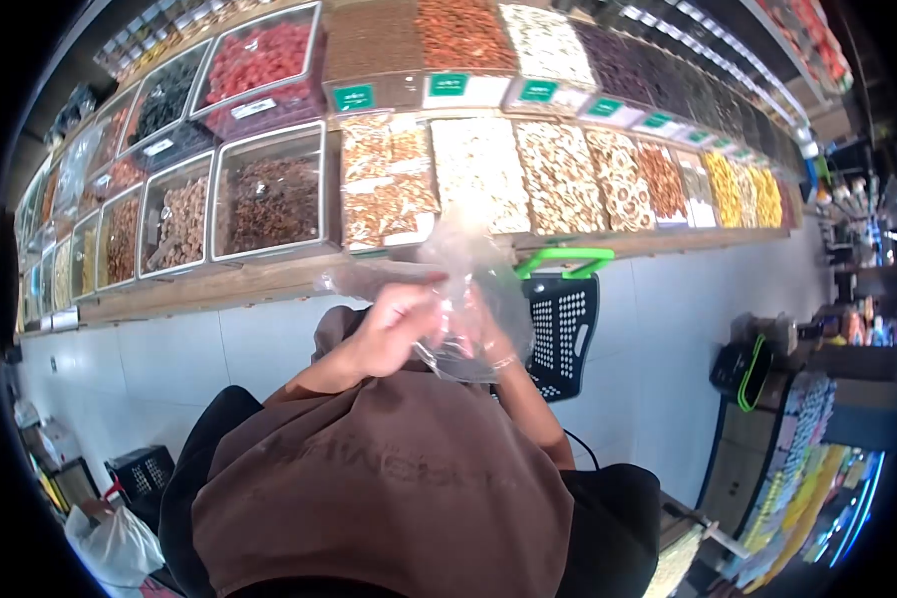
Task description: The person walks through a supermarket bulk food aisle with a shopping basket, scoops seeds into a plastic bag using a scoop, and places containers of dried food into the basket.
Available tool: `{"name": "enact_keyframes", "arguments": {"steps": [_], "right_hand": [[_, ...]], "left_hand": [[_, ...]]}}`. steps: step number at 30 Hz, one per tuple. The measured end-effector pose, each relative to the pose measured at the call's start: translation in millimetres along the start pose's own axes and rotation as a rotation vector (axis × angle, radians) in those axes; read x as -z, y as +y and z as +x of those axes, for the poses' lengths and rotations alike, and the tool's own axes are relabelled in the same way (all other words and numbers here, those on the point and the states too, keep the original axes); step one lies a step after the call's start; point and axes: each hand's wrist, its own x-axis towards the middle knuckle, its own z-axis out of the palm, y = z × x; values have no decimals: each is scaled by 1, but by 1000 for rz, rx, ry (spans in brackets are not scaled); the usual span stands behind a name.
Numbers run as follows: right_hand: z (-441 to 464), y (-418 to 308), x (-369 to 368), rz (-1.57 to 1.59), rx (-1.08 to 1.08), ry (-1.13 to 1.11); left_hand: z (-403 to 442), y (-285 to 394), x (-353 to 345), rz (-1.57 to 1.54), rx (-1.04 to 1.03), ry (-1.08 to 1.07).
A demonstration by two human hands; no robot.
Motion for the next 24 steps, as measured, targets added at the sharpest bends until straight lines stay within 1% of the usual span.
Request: {"name": "enact_keyframes", "arguments": {"steps": [1, 2, 4, 6, 7, 8, 9, 10, 11, 12, 14, 15, 16, 17, 18, 19, 20, 21, 22, 24], "right_hand": [[12, -18, -22, -74, 144, -87], [25, -31, -33, -90, 98, -139], [50, -56, -55, -128, 8, -245], [82, -78, -69, -180, 24, -222], [100, -86, -76, -220, 35, -188], [114, -93, -84, -321, 98, -94], [125, -103, -93, -420, 133, -19], [136, -115, -99, -511, 147, 48], [146, -126, -105, -529, 141, 64], [151, -140, -106, -404, 111, 4], [170, -147, -104, -279, 72, -49], [179, -150, -106, -192, 106, -29], [187, -155, -110, -106, 144, -12], [192, -161, -114, -25, 93, -30], [197, -168, -118, -30, 92, -35], [201, -172, -119, -83, 91, -23], [203, -172, -118, -131, 83, -7], [208, -172, -113, -153, 30, 14], [209, -173, -106, -145, 25, 27], [209, -184, -86, -499, -103, -20]], "left_hand": [[7, -1, 14, 181, -230, -51], [8, 5, 28, 251, -221, -79], [5, 41, 49, 235, -274, 8], [-3, 66, 81, 196, -325, 124], [0, 72, 109, 341, -535, 174], [-6, 76, 122, 207, -411, 318], [-5, 83, 147, 385, -500, 381], [-11, 85, 173, 577, -431, 451], [-16, 82, 199, 686, -363, 479], [-19, 79, 217, 657, -250, 453], [-19, 66, 251, 427, -29, 259], [-16, 59, 257, 438, 28, 196], [-16, 55, 261, 334, 135, 104], [-12, 49, 264, 218, 190, 45], [-7, 39, 267, 101, 245, -15], [-2, 23, 261, -214, 381, -17], [9, 4, 253, -348, 348, -111], [14, -6, 245, -496, 415, -53], [21, -19, 241, -634, 481, -1], [36, -57, 225, -848, 443, 6]]}}
